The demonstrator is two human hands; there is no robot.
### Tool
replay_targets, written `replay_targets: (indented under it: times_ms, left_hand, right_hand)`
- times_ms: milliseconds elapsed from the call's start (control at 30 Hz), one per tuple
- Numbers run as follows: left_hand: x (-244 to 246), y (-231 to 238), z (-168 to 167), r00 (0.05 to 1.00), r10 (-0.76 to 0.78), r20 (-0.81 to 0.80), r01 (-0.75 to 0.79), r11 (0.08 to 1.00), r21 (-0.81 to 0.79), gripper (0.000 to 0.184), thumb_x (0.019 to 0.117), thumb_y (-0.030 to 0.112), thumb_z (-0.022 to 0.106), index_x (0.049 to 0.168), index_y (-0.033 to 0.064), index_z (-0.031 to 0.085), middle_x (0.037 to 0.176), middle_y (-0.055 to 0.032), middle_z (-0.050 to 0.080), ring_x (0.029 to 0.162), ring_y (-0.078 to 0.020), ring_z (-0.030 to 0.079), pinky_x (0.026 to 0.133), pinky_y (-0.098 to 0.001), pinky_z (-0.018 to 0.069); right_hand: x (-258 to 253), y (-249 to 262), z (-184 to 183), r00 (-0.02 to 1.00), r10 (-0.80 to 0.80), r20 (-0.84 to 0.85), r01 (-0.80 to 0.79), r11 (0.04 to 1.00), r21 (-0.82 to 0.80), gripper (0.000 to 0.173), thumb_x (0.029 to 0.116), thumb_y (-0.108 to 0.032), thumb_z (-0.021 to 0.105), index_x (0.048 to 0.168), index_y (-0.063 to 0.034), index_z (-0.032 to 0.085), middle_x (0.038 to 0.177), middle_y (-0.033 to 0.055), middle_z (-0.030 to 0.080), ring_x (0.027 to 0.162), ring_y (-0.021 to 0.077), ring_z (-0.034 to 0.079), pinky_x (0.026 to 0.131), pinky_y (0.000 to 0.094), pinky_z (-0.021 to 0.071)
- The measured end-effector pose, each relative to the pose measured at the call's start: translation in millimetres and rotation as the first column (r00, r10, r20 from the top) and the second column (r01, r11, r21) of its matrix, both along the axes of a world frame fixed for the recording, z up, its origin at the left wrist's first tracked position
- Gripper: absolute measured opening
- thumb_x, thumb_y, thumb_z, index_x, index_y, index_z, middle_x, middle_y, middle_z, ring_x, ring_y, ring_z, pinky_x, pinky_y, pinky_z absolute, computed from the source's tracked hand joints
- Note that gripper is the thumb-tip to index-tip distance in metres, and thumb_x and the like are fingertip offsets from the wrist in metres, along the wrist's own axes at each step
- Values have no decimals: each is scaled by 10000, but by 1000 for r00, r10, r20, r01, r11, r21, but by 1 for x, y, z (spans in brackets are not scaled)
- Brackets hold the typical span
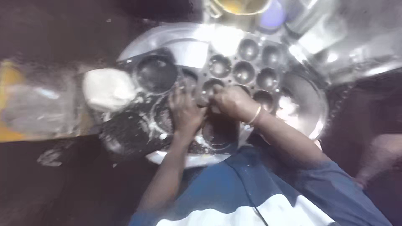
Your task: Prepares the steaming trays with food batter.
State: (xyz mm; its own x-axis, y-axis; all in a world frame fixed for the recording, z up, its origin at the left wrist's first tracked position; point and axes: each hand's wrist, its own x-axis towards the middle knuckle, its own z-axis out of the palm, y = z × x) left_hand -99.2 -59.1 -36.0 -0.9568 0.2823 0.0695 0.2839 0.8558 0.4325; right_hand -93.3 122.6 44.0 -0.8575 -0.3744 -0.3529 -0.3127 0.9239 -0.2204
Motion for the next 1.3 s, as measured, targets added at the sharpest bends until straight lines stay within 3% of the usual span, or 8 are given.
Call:
replay_targets:
  times_ms: [200,400,567,733,833,967,1133,1300]
  left_hand:
    - [-2,-6,-9,997,-78,15,77,997,23,992,777,594,735,1557,92,381,1523,-153,495,1493,-400,314,1210,-652,124]
    - [-1,0,1,994,-80,80,84,996,-36,993,749,508,821,1549,87,411,1491,-178,525,1495,-439,289,1193,-693,119]
    - [-4,8,3,991,-79,111,88,993,-78,1181,660,698,805,1565,68,382,1512,-174,508,1509,-446,253,1181,-714,114]
    - [-1,12,-10,998,-46,53,48,998,-35,1146,656,644,839,1551,73,410,1474,-171,540,1520,-431,232,1184,-723,77]
    - [4,13,-9,996,-31,81,33,999,-24,1075,702,626,821,1544,83,433,1501,-169,519,1516,-428,253,1190,-717,69]
    - [0,13,-6,998,-39,-57,38,999,-25,1050,706,721,699,1497,58,504,1453,-191,567,1431,-477,399,1161,-741,144]
    - [6,13,-8,998,-64,-17,64,998,-11,1058,617,561,878,1466,31,535,1439,-213,573,1458,-517,327,1145,-764,129]
    - [5,-1,-1,995,-104,5,103,987,121,1088,667,646,817,1485,7,490,1504,-215,506,1456,-529,318,1153,-764,121]
  right_hand:
    - [113,153,6,883,-469,18,434,800,-414,323,773,-244,762,1060,-100,733,1023,50,713,902,172,681,792,432,590]
    - [188,294,-85,327,-923,204,940,295,-171,494,779,-6,801,1248,2,646,1214,292,639,1119,424,620,938,654,486]
    - [147,309,-81,561,-708,429,744,658,112,493,904,-150,770,1367,-54,628,1300,246,644,1208,418,616,1039,633,465]
    - [21,202,44,853,-505,-131,415,809,-417,279,987,-311,640,997,-49,734,835,93,705,721,191,658,687,461,547]
    - [-57,109,56,914,-406,-23,361,838,-409,603,1002,-278,672,1511,-43,451,1414,192,592,1277,311,600,1089,493,472]
    - [-129,60,-37,902,-321,-289,260,938,-231,814,881,-542,717,1481,-36,501,1458,265,528,1358,445,496,1120,636,395]
    - [-116,66,-25,953,-277,-125,241,939,-247,361,982,-229,623,1327,-134,671,1302,176,651,1230,348,613,1025,533,507]
    - [-4,154,43,932,-354,77,359,868,-343,349,951,-272,703,1265,-121,693,1180,133,712,1098,275,686,998,504,534]
